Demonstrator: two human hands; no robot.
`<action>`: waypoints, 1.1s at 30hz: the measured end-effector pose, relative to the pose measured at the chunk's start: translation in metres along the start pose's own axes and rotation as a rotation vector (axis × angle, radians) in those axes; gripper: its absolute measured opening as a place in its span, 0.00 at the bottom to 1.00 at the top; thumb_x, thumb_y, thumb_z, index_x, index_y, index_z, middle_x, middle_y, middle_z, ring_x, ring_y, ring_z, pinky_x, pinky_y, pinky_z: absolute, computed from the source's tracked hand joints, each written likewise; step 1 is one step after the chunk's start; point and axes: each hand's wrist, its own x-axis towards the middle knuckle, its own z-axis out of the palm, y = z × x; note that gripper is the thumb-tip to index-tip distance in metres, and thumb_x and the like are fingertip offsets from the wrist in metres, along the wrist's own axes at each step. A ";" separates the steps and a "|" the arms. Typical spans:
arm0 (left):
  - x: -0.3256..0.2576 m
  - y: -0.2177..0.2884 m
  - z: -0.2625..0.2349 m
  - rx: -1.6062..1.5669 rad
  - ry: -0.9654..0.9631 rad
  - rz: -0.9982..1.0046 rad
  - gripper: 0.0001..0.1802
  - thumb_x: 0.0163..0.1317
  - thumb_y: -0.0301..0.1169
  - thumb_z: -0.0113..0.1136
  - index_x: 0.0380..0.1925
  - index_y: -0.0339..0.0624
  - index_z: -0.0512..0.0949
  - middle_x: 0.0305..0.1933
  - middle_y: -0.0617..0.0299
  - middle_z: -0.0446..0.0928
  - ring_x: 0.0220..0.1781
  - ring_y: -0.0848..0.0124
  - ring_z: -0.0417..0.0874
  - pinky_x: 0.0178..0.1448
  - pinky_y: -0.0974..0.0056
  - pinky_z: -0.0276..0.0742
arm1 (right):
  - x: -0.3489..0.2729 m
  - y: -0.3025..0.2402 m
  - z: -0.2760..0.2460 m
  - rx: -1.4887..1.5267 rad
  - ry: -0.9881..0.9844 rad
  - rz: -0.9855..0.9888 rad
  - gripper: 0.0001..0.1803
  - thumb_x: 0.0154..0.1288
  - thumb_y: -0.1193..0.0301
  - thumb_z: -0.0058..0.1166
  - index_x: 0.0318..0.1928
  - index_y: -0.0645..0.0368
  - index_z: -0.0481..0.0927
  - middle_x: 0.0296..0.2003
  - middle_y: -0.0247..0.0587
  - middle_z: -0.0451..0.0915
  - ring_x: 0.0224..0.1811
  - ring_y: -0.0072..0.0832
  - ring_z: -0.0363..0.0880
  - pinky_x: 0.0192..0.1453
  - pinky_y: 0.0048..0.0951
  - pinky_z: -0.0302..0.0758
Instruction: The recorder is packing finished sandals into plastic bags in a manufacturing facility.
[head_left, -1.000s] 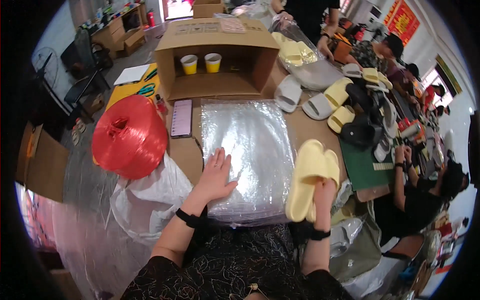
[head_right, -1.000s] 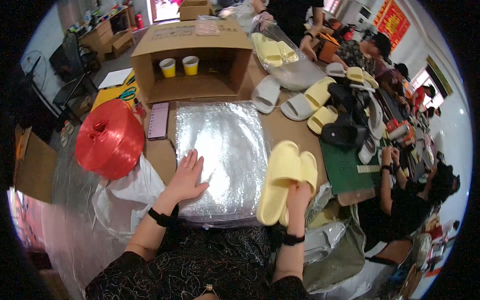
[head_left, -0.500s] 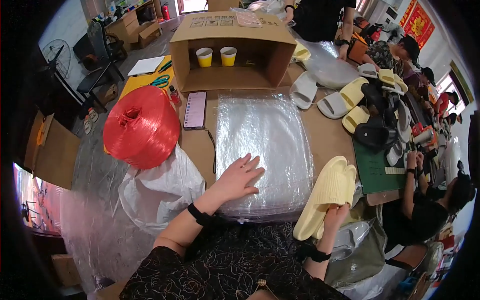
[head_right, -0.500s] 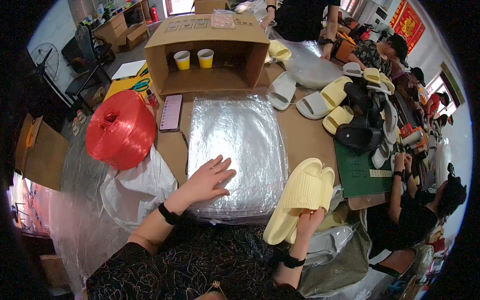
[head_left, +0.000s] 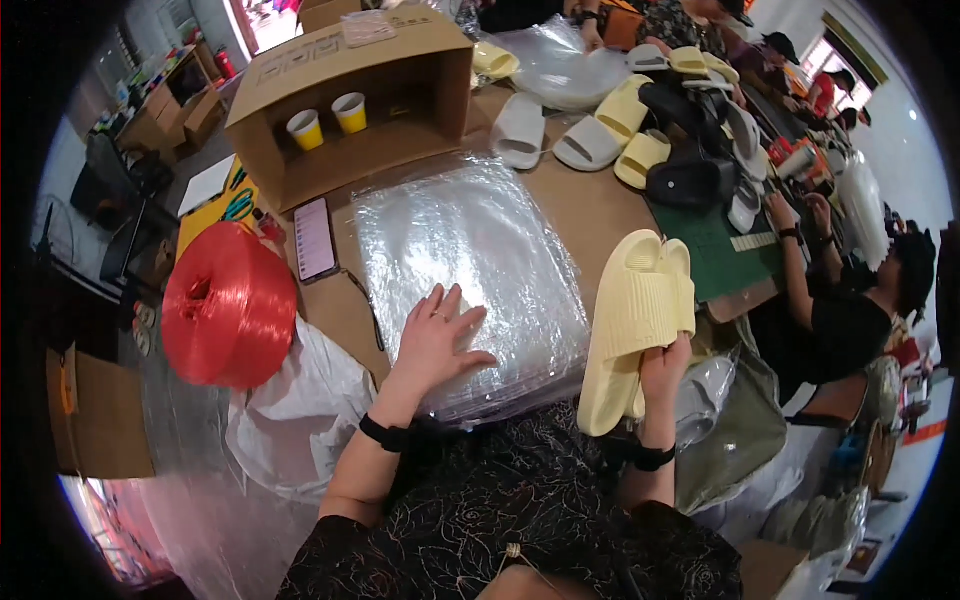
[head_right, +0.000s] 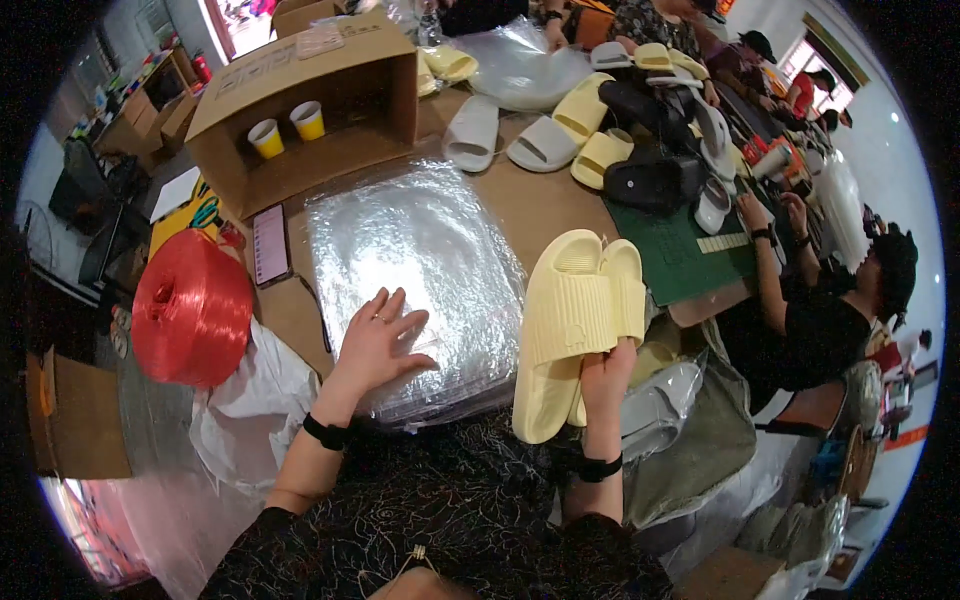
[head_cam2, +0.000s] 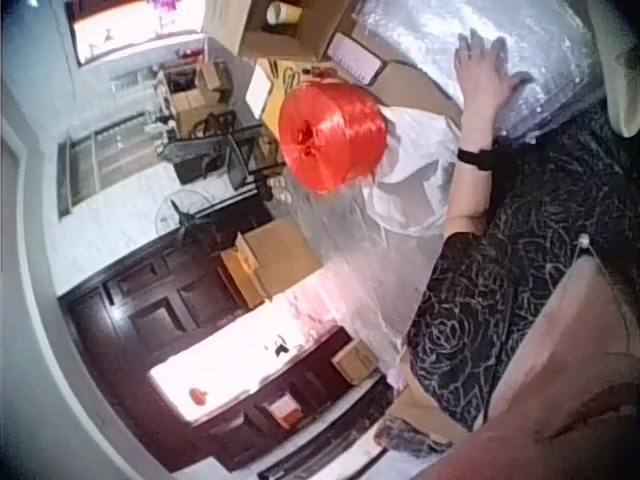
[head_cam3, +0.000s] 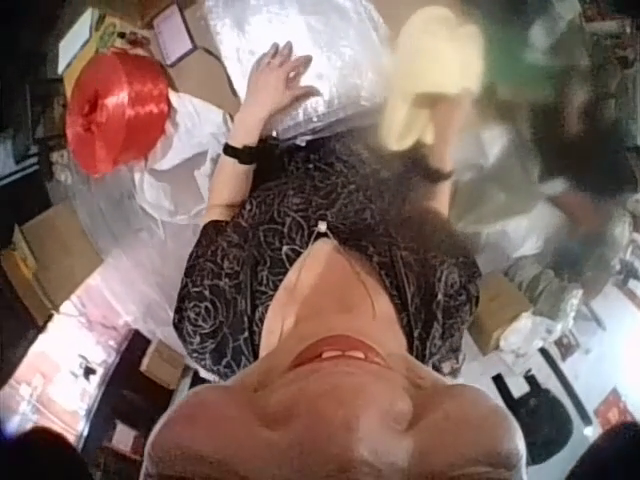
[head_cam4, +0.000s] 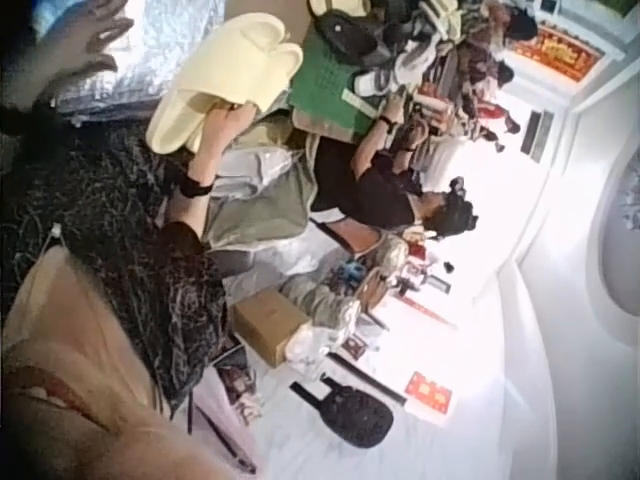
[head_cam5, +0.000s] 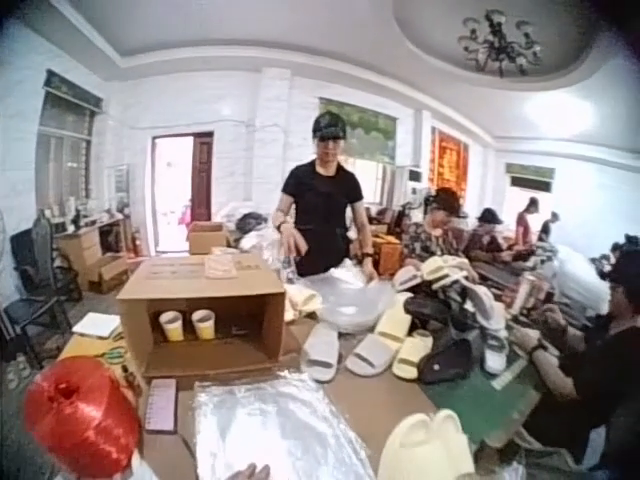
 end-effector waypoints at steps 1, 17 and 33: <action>-0.002 0.001 0.003 0.043 0.034 0.033 0.22 0.67 0.46 0.59 0.60 0.58 0.79 0.69 0.47 0.71 0.73 0.44 0.66 0.72 0.46 0.63 | -0.002 -0.001 -0.005 0.066 -0.008 0.024 0.14 0.72 0.73 0.51 0.52 0.70 0.78 0.51 0.51 0.81 0.53 0.43 0.79 0.57 0.36 0.73; 0.017 -0.018 0.011 -0.901 0.234 -0.372 0.15 0.68 0.34 0.59 0.52 0.46 0.85 0.62 0.47 0.79 0.64 0.57 0.79 0.66 0.60 0.73 | -0.026 -0.063 0.024 -0.209 -0.446 -0.075 0.22 0.64 0.70 0.59 0.58 0.62 0.78 0.56 0.56 0.80 0.61 0.54 0.76 0.63 0.41 0.73; 0.019 0.005 -0.019 -0.723 0.221 -0.239 0.13 0.69 0.33 0.58 0.47 0.39 0.86 0.60 0.48 0.80 0.61 0.60 0.81 0.61 0.61 0.78 | -0.028 -0.100 0.039 -0.577 -0.859 -0.134 0.13 0.58 0.64 0.59 0.31 0.64 0.80 0.29 0.52 0.78 0.34 0.50 0.80 0.39 0.49 0.77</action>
